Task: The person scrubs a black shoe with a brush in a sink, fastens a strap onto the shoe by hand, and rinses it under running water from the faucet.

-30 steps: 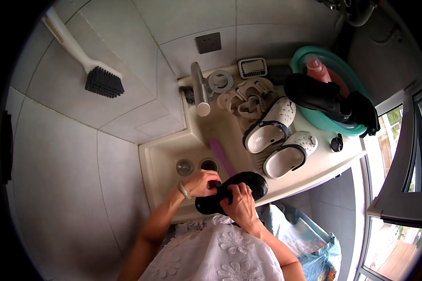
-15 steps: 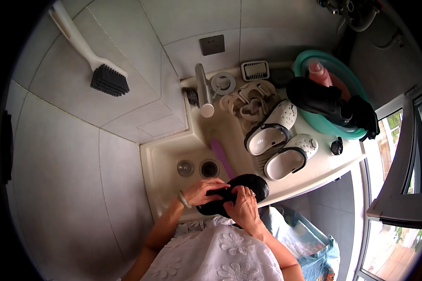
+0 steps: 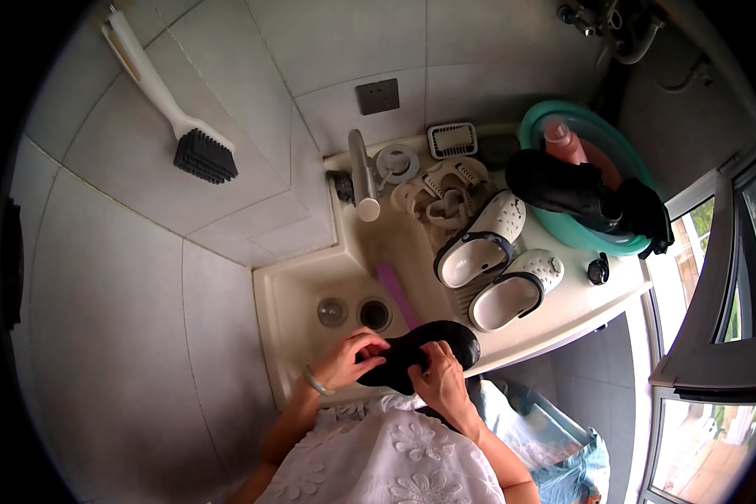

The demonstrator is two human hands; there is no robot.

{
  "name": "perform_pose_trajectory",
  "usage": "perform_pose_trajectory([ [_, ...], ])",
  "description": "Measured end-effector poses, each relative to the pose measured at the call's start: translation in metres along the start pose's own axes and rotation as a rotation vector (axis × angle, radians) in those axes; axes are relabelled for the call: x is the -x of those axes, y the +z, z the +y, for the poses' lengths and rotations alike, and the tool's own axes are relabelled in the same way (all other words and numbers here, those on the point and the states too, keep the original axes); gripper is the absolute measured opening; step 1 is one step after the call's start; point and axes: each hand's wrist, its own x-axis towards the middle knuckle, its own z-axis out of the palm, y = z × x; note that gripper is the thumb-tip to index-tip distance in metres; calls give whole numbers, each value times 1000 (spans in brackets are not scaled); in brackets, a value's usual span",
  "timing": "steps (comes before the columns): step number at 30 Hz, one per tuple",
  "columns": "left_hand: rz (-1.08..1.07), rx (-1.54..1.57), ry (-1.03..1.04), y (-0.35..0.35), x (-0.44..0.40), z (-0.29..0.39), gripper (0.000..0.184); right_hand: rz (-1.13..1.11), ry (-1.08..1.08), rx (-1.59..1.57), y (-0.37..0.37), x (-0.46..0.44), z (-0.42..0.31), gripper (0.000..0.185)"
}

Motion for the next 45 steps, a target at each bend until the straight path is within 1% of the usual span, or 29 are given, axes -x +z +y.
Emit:
perform_pose_trajectory([
  [2,-228,45,-335,-17,8,17,30,-13,11,-28,-2,-1,3,27],
  [3,-227,47,-344,-15,10,21,25,-13,-1,-30,0,-1,6,28],
  [4,-227,49,-353,-13,12,25,28,-14,-19,-32,1,-3,8,29],
  [6,-141,307,-647,31,21,-16,48,-24,-6,-65,2,-6,5,24],
  [8,16,695,-617,69,15,-40,58,-37,1,-91,2,-11,4,23],
  [9,162,1028,-753,66,4,-31,56,-78,96,-110,4,-16,5,26],
  [10,233,1208,-857,64,-2,-23,50,-117,196,-129,6,-18,7,30],
  [11,329,1384,-960,62,-8,-15,45,2,99,-180,14,-17,8,34],
  [12,325,1381,-948,66,-11,-18,45,15,70,-150,18,-17,10,28],
  [14,448,1337,-905,77,-10,-29,34,9,-21,-202,27,-15,13,21],
  [15,525,1355,-895,65,-17,-9,24,-52,-2,-241,27,-15,10,17],
  [18,551,1194,-855,52,-18,-6,18,-94,68,-379,22,-16,-7,15],
  [19,639,1214,-825,49,-20,-1,16,-100,-11,-458,23,-18,-2,15],
  [20,674,1232,-750,42,-20,3,15,-148,15,-630,19,-18,-3,14],
  [22,729,1305,-542,28,-16,8,18,-142,-88,-834,9,-23,-15,10],
  [23,723,1300,-540,24,-14,14,18,-167,-173,-871,7,-29,-11,4],
  [24,735,1307,-420,14,-14,33,18,-159,-176,-874,5,-33,-17,4],
  [25,744,1311,-297,7,-14,45,18,-150,-204,-1010,1,-35,-27,2],
  [26,712,1311,-170,3,-9,46,18,-143,-235,-1146,-1,-38,-36,5],
  [27,716,1282,-138,-2,-9,56,18,-94,-303,-1102,-3,-40,-42,8],
  [28,722,1253,-108,-9,-8,70,17,-125,-285,-1173,-6,-41,-46,7],
  [30,768,1230,-146,-17,-8,90,13,-178,-244,-1514,-12,-41,-62,11],
  [34,757,1120,-77,-25,-2,107,15,-120,-319,-1585,-13,-41,-74,16],
  [36,724,1073,-30,-31,-2,118,38,-154,-232,-1540,-14,-39,-73,17],
  [37,726,1057,-51,-31,-1,119,42,-190,-233,-1605,-12,-39,-68,22],
  [39,730,1036,-39,-31,3,120,42,-171,-188,-1621,-11,-38,-67,25],
  [41,743,1016,-4,-30,4,121,42,-173,-131,-1695,-13,-39,-69,35],
  [44,731,1067,54,-30,8,120,42,-183,-43,-1710,-20,-37,-74,34],
  [45,738,1008,41,-31,7,119,43,-204,-60,-1747,-17,-37,-70,34],
])
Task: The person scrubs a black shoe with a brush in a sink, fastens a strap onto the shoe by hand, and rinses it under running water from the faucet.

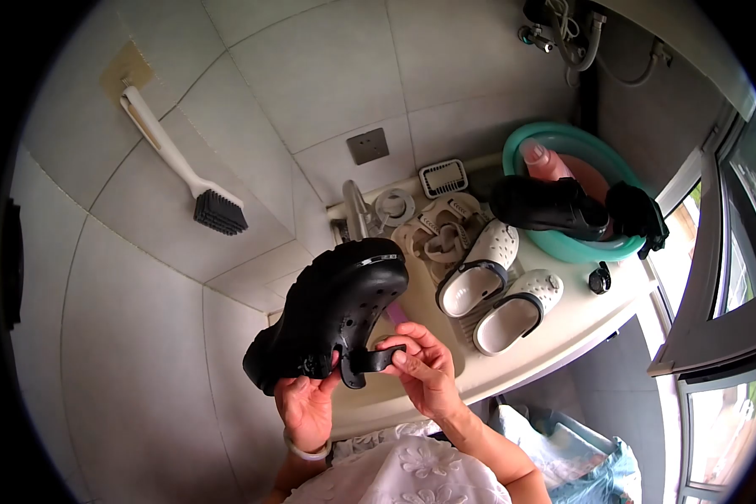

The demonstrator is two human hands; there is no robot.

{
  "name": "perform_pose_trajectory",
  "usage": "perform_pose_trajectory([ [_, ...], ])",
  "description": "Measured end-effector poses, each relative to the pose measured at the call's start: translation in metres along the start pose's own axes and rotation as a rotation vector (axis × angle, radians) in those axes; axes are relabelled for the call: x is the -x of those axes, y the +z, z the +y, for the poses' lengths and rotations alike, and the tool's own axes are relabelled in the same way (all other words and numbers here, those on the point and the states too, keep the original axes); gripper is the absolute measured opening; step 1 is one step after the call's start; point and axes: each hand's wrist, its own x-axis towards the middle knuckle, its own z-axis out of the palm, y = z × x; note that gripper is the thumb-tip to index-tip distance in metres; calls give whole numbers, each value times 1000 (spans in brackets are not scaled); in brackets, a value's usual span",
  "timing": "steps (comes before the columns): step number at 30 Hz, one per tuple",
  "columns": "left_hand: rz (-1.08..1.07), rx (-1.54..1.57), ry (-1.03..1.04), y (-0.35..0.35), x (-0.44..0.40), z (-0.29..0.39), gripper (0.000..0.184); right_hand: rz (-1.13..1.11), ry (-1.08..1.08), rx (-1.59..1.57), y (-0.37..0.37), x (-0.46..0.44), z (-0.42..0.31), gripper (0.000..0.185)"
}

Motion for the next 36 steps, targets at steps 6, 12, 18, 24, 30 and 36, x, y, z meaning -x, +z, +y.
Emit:
perform_pose_trajectory([
  [6,31,98,22,-3,-5,0,43,-71,49,-15,-5,1,-1,41],
  [12,61,126,19,-12,-8,-4,44,-141,99,38,8,2,-12,50],
  [18,68,177,-11,-23,-8,-8,42,-150,127,13,9,1,-15,53],
  [24,99,114,-57,-16,-10,-9,39,-87,127,104,2,-1,-14,52],
  [30,72,-103,-47,-22,-11,-21,34,-35,21,637,1,-1,-11,37],
  [36,31,-349,137,-51,0,-51,30,-167,-550,1536,19,-4,-16,46],
])
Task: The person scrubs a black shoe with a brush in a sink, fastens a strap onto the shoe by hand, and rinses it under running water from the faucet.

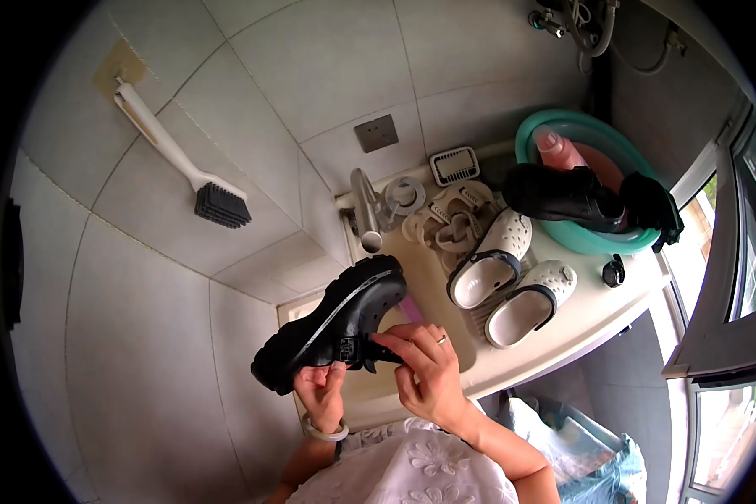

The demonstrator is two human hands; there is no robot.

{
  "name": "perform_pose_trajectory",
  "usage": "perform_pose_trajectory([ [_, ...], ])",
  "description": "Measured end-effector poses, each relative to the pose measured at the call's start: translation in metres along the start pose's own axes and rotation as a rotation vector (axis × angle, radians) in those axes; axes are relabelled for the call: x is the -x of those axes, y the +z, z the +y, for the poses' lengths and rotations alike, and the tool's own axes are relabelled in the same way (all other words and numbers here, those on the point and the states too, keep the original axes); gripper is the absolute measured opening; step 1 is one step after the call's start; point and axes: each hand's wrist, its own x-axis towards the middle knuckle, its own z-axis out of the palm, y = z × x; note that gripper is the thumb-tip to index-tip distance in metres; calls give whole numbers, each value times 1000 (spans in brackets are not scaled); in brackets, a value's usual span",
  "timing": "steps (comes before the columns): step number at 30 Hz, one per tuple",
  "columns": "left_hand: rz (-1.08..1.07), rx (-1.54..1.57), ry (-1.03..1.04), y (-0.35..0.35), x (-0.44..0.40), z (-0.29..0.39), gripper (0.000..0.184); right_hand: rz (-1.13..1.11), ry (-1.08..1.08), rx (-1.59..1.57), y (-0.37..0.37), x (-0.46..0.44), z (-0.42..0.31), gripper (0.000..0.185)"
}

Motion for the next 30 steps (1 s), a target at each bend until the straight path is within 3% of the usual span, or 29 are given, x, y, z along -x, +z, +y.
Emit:
perform_pose_trajectory([
  [2,-12,-50,-30,2,2,1,34,-47,-79,83,-3,-5,-6,46],
  [5,1,-40,-36,4,3,1,40,-16,-32,8,10,-5,-11,42],
  [6,73,-14,-38,19,-1,15,28,-16,24,-9,13,-5,-13,39],
  [7,73,-15,-38,14,1,13,28,-16,24,-10,14,-5,-14,39],
  [9,-56,18,-17,5,1,13,17,-7,64,-128,14,-5,-15,41],
  [10,50,-71,-86,12,-1,19,21,-1,33,-108,14,-5,-15,39],
  [14,13,65,-71,11,-2,21,16,-1,25,-133,12,-4,-14,37],
  [21,-108,130,-83,11,0,24,43,-8,121,-344,9,4,-4,29],
  [25,-131,188,-80,15,0,32,50,-1,113,-387,8,6,-2,28],
  [28,-176,30,45,12,-1,30,52,9,136,-428,10,5,-3,26],
  [30,-112,52,25,16,1,33,50,4,144,-433,10,6,-3,26],
])
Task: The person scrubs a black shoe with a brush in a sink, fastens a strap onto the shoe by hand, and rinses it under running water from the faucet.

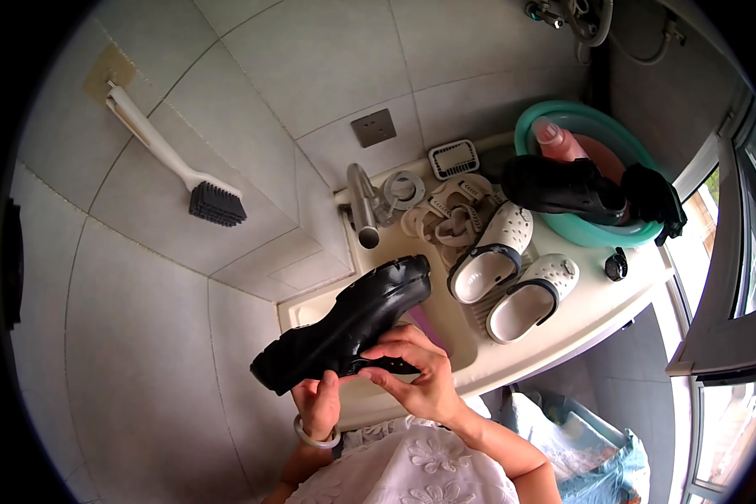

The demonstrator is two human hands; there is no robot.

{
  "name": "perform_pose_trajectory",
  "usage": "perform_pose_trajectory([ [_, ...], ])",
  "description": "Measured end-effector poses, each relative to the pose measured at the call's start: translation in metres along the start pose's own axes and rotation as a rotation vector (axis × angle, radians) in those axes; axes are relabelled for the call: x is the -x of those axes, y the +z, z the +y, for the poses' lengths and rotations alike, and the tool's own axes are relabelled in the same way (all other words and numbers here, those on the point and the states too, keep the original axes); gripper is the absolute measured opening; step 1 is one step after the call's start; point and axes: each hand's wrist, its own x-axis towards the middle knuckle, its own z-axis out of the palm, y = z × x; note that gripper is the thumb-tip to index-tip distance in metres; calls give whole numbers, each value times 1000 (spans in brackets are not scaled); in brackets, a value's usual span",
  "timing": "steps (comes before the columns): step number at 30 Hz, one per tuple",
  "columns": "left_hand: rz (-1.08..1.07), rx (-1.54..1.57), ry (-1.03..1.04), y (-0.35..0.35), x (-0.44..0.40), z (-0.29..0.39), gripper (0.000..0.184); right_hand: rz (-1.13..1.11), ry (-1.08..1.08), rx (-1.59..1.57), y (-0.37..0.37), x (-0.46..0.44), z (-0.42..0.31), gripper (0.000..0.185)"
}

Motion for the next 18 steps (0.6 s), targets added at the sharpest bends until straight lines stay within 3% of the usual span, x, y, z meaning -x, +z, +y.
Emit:
perform_pose_trajectory([
  [4,204,164,-167,4,3,4,44,-9,-10,-3,2,0,2,28],
  [6,65,-93,-71,-3,0,0,41,-14,-1,-2,2,0,2,26],
  [11,30,-117,-12,3,-6,4,41,-90,75,65,-7,-11,-12,19],
  [15,-17,-122,26,5,-7,4,40,-50,-71,351,-3,-21,-19,14],
  [18,-28,-152,75,4,-8,2,39,-12,172,126,4,-27,-20,13],
])
